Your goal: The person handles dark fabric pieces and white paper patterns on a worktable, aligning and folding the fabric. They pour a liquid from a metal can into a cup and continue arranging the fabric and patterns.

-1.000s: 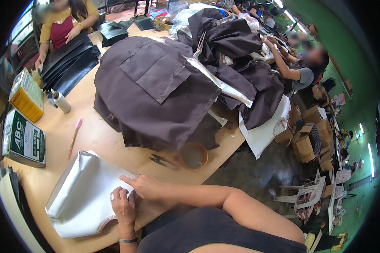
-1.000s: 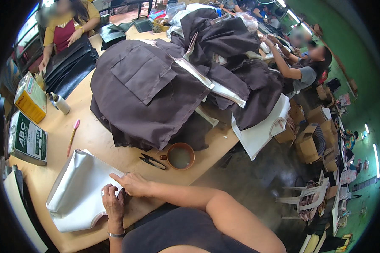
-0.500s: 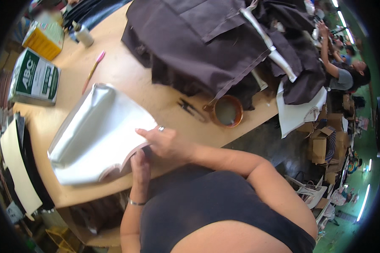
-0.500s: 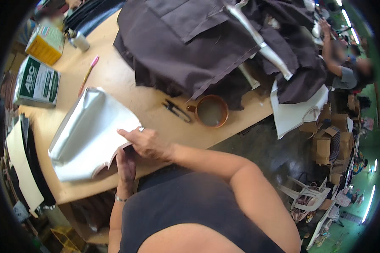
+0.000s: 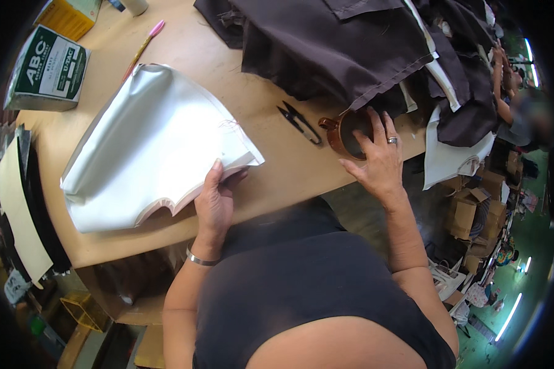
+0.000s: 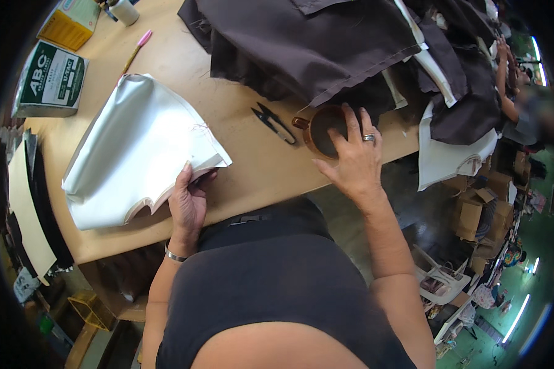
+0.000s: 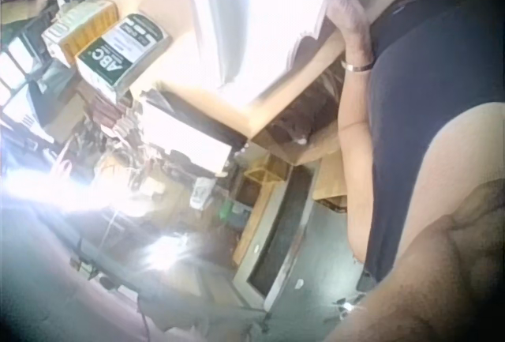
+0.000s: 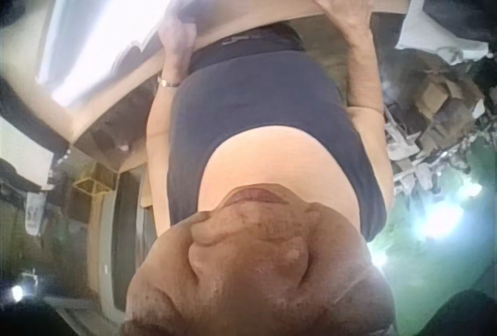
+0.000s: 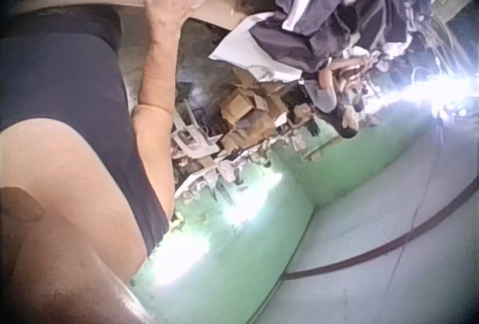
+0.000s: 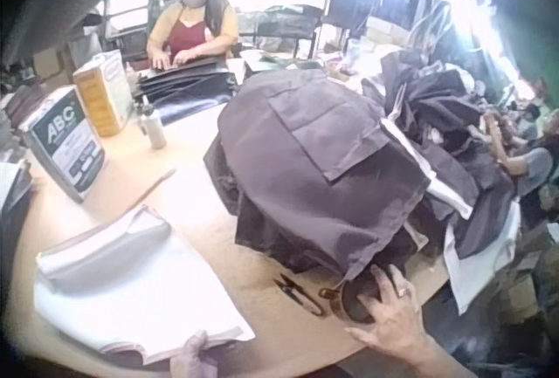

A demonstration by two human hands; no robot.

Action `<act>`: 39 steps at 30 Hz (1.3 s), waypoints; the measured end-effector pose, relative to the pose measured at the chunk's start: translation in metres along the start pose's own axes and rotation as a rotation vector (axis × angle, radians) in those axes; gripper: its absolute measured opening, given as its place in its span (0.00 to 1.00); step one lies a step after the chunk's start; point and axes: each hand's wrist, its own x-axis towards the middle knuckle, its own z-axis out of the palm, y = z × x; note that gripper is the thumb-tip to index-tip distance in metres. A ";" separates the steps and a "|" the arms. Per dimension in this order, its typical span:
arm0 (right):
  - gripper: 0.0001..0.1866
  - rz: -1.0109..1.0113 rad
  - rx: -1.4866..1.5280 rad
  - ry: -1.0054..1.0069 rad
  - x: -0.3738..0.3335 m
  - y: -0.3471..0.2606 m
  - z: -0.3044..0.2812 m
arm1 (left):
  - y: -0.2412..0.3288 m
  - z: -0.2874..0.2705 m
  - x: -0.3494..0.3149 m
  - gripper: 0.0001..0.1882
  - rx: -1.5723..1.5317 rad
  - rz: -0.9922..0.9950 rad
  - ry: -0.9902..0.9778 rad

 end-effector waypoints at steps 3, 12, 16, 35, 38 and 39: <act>0.24 -0.002 0.031 -0.013 -0.004 0.005 -0.002 | 0.010 0.003 -0.003 0.18 0.013 -0.007 -0.031; 0.17 -0.117 -0.083 -0.030 -0.016 -0.018 -0.026 | 0.028 0.006 -0.013 0.18 -0.065 -0.063 -0.104; 0.14 -0.272 0.494 0.076 0.007 -0.058 -0.030 | 0.040 0.009 -0.018 0.18 -0.092 -0.067 -0.148; 0.23 -0.245 1.292 -0.195 0.037 -0.110 0.015 | 0.047 0.008 -0.026 0.21 -0.085 -0.086 -0.205; 0.23 -0.291 1.225 -0.104 0.028 -0.108 0.019 | 0.043 0.006 -0.023 0.21 -0.089 -0.094 -0.227; 0.23 -0.326 1.104 -0.034 0.028 -0.108 0.019 | 0.043 0.007 -0.022 0.21 -0.095 -0.095 -0.224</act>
